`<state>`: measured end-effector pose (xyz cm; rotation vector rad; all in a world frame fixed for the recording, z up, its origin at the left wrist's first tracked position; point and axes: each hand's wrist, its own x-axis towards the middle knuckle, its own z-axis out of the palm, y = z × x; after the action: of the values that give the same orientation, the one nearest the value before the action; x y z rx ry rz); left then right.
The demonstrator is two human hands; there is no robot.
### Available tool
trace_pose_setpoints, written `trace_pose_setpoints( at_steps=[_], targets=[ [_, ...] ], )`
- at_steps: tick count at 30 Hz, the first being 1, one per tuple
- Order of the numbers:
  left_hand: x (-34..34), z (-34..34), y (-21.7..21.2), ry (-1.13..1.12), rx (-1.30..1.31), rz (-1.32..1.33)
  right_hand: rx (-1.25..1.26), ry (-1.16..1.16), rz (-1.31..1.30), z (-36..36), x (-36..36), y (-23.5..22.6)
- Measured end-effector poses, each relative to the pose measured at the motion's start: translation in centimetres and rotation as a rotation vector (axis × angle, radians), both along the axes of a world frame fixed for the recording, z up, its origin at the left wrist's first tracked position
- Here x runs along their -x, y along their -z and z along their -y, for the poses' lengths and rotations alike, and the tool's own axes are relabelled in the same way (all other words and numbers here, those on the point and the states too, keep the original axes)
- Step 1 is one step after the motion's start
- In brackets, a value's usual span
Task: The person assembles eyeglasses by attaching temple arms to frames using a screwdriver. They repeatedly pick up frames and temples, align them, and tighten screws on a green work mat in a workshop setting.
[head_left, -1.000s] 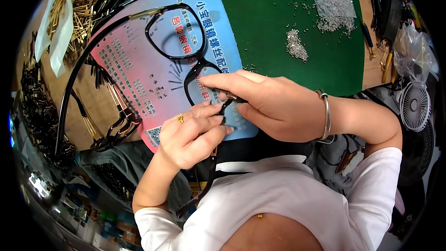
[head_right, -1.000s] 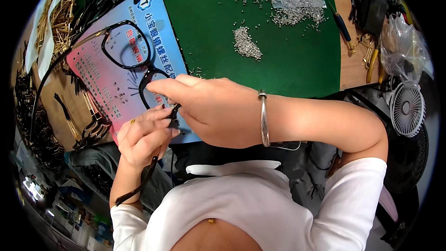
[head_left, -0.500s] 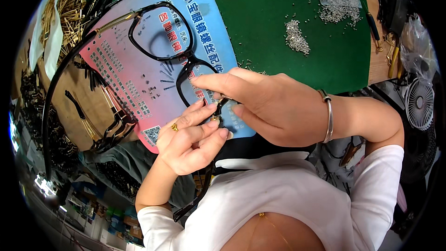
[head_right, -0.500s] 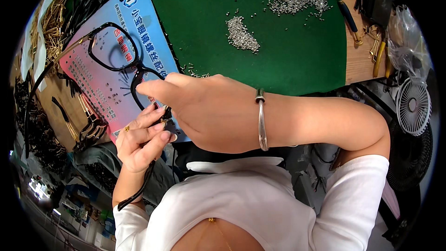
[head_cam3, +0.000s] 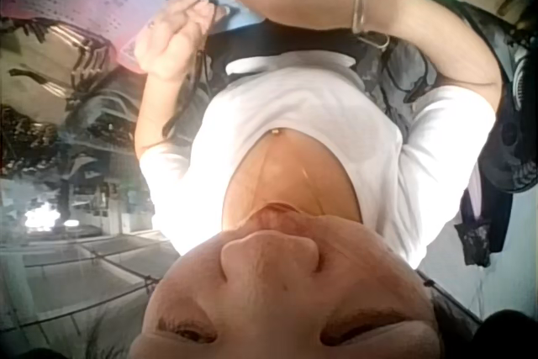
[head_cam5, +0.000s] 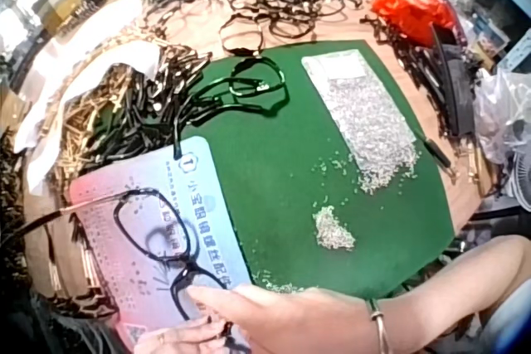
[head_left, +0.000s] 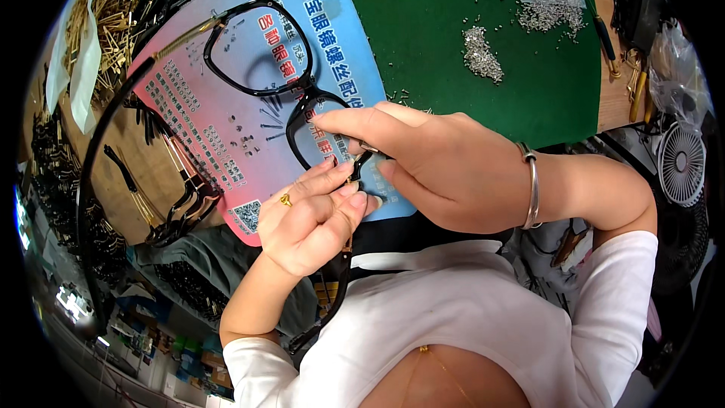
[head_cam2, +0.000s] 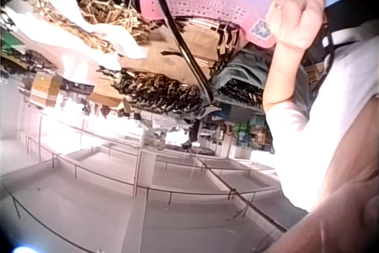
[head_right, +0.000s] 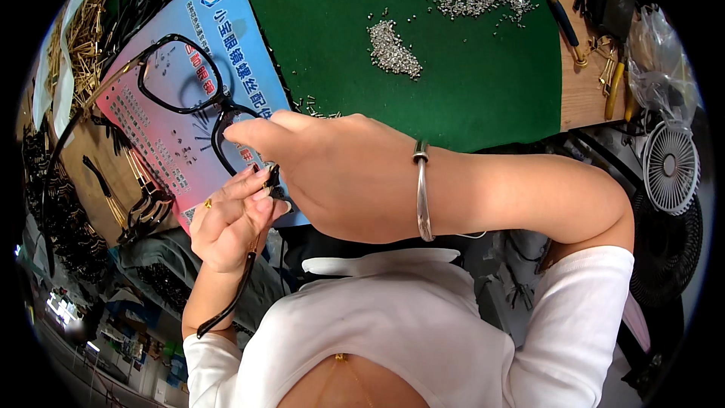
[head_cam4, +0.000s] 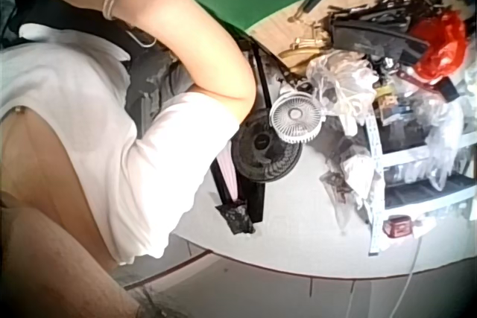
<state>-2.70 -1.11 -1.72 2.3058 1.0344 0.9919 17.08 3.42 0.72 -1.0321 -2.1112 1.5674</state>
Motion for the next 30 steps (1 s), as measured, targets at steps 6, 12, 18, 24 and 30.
trace_pose_setpoints(
  at_steps=[6,12,18,24,30],
  targets=[
    [-0.5,-0.9,-2.6,-0.077,0.401,-0.051,0.027,-0.003,0.020,0.1,0.0,-0.2],
    [-0.3,-0.1,-1.3,0.000,0.057,-0.103,0.074,-0.008,-0.015,0.2,-0.1,-0.4],
    [-0.3,-0.4,-1.6,-0.040,0.188,-0.164,-0.046,0.007,0.019,0.5,0.0,0.2],
    [0.1,-0.4,-0.8,-0.047,0.231,0.013,-0.048,-0.027,0.048,0.4,-0.1,-0.1],
    [1.1,-0.3,0.0,-0.002,0.181,-0.022,-0.171,-0.104,0.075,0.6,-1.3,-1.7]
  ],
)
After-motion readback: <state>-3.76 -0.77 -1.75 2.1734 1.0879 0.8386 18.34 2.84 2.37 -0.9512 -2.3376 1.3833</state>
